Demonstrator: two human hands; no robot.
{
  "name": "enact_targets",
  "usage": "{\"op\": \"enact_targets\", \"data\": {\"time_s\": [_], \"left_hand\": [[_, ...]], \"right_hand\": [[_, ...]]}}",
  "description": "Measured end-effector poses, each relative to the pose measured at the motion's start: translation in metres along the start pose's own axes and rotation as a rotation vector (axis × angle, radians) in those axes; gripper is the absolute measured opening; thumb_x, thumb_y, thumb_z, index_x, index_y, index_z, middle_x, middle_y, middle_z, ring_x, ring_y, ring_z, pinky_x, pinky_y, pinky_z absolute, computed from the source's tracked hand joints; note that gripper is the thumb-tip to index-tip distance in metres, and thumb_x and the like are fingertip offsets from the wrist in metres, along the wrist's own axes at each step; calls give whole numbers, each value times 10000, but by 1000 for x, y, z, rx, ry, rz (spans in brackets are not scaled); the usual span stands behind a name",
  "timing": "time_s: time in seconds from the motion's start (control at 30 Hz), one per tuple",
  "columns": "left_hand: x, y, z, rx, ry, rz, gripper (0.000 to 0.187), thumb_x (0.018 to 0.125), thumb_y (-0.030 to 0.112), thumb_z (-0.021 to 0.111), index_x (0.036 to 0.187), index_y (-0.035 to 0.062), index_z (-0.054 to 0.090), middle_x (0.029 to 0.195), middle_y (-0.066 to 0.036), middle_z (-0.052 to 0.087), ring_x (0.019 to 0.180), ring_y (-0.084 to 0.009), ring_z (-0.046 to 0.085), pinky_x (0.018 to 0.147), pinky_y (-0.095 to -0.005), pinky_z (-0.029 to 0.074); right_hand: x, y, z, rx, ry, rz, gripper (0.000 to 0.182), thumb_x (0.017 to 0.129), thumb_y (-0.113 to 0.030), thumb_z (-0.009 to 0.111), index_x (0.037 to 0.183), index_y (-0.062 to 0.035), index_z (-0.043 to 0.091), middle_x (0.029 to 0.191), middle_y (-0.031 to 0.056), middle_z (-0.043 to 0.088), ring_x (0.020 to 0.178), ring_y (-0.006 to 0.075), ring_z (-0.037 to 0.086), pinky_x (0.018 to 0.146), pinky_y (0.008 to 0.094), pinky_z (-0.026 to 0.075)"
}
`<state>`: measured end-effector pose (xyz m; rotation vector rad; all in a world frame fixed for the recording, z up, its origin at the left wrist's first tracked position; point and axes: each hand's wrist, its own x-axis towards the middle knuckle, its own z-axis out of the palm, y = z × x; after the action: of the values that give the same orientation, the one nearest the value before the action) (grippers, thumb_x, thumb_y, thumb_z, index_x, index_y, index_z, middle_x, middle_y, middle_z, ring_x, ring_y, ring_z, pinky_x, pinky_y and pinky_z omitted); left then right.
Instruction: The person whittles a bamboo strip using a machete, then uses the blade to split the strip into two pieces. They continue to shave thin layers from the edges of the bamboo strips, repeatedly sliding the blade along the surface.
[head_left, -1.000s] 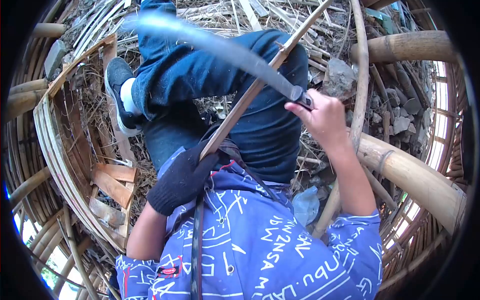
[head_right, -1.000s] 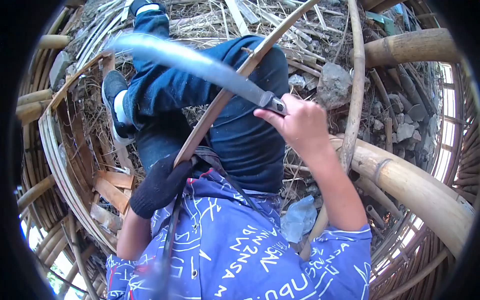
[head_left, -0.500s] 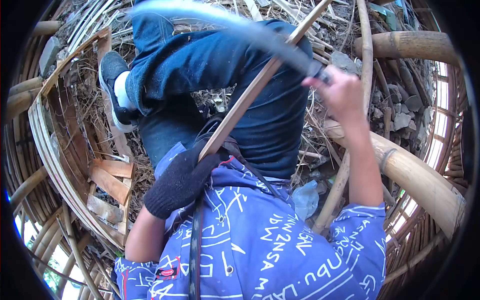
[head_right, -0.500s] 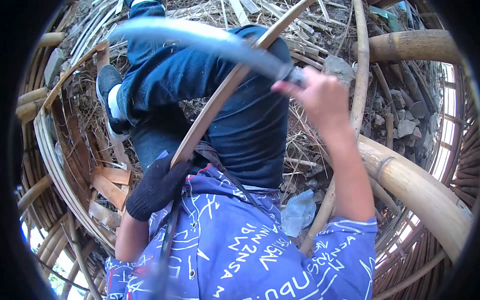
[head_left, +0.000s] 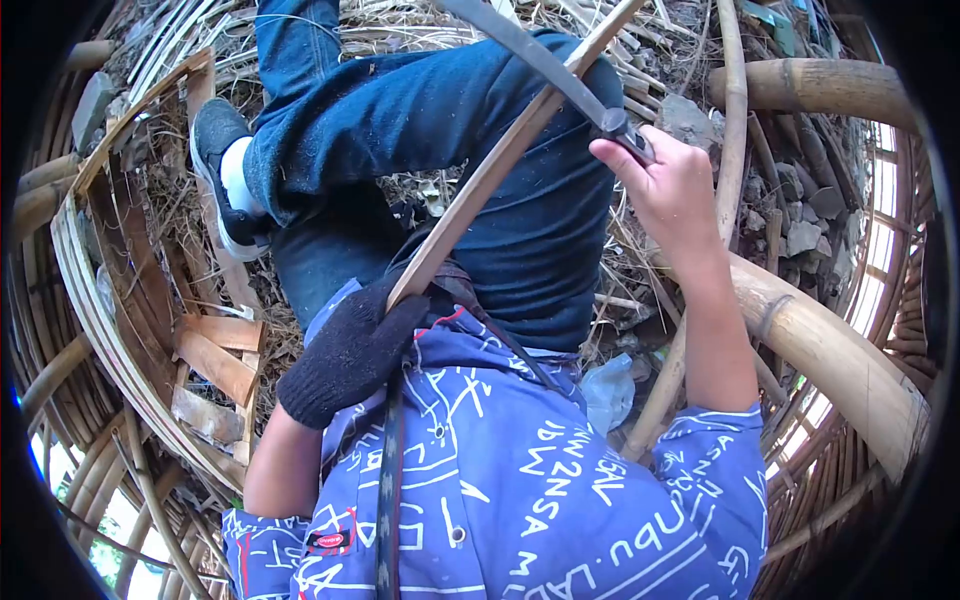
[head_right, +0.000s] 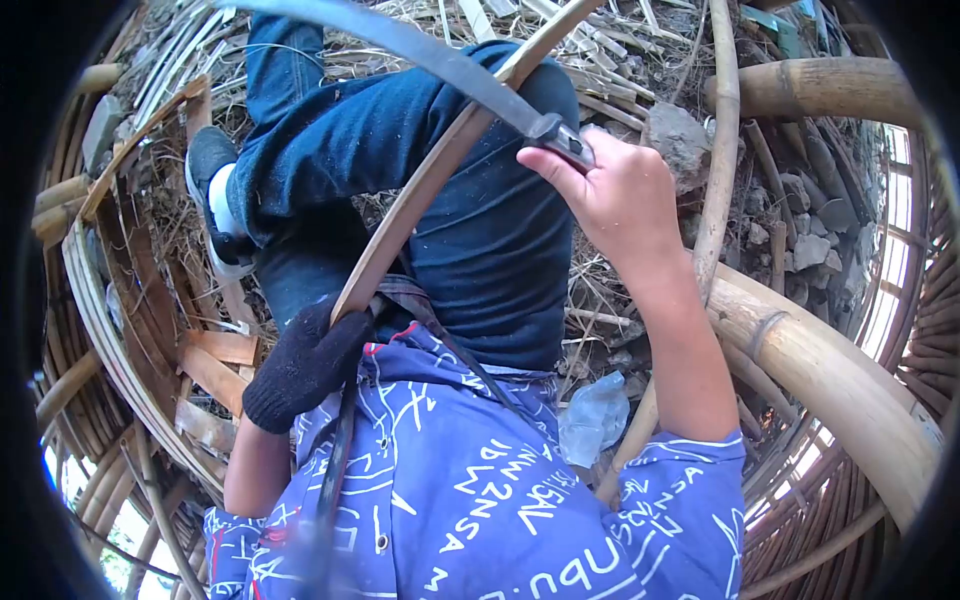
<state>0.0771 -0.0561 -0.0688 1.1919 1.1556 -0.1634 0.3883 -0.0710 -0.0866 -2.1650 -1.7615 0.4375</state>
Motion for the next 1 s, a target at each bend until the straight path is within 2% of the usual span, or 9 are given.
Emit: {"op": "enact_targets", "data": {"time_s": [0.13,0.2,0.23,0.4,0.47,0.53,0.63,0.73,1.0], "left_hand": [[-2,-15,0,-84,11,58,306,969,330,534,988,34,612,623,32,498,506,-53,441,451,-235,329],[0,-16,-2,-128,-20,25,320,971,354,537,972,43,610,616,41,483,493,-53,429,437,-232,322],[1,-16,-4,-260,-76,-38,327,969,374,542,945,54,604,609,47,464,482,-51,414,422,-226,307],[8,-18,-15,-449,-199,-166,338,965,400,548,887,73,587,584,57,424,452,-48,379,393,-211,267],[13,-22,-17,-707,-425,-209,351,966,398,545,868,63,581,564,54,408,444,-48,371,391,-211,271],[13,-25,-14,-698,-405,-186,349,955,381,563,859,46,587,554,36,441,437,-61,406,395,-216,306],[10,-10,-6,-234,-88,-132,305,911,306,636,892,2,642,622,-23,577,503,-90,553,443,-228,406],[7,-7,-3,-49,49,10,310,908,299,648,901,-11,652,626,-23,585,517,-81,562,451,-231,419],[3,9,-17,-193,-89,-63,315,905,308,656,865,-4,638,597,-16,576,491,-83,560,435,-229,422]], "right_hand": [[1,-4,-9,118,39,88,627,831,-601,649,657,-4,570,509,126,520,452,254,519,474,364,416],[-3,-6,-11,265,88,114,604,838,-555,677,637,0,550,503,105,501,448,185,459,472,336,395],[-6,-4,-8,287,116,128,595,850,-532,682,626,-5,522,492,54,449,481,109,408,468,308,361],[-28,-1,17,555,114,300,595,878,-525,658,610,-33,459,515,-26,365,544,55,340,474,273,287],[-34,-3,25,715,141,373,583,878,-526,660,610,-49,458,520,-45,390,537,43,348,469,255,289],[-39,-7,25,772,133,395,560,880,-528,656,620,-66,476,526,-59,426,514,25,380,459,231,298],[-47,-7,34,858,52,394,543,888,-569,602,705,-65,512,551,-17,505,433,43,461,400,187,354],[-51,-12,39,917,46,405,546,889,-572,598,706,-65,513,551,-13,506,433,45,464,393,187,355],[-51,-30,44,968,15,359,495,889,-498,658,688,-56,557,528,-40,481,491,31,455,454,215,335]]}}
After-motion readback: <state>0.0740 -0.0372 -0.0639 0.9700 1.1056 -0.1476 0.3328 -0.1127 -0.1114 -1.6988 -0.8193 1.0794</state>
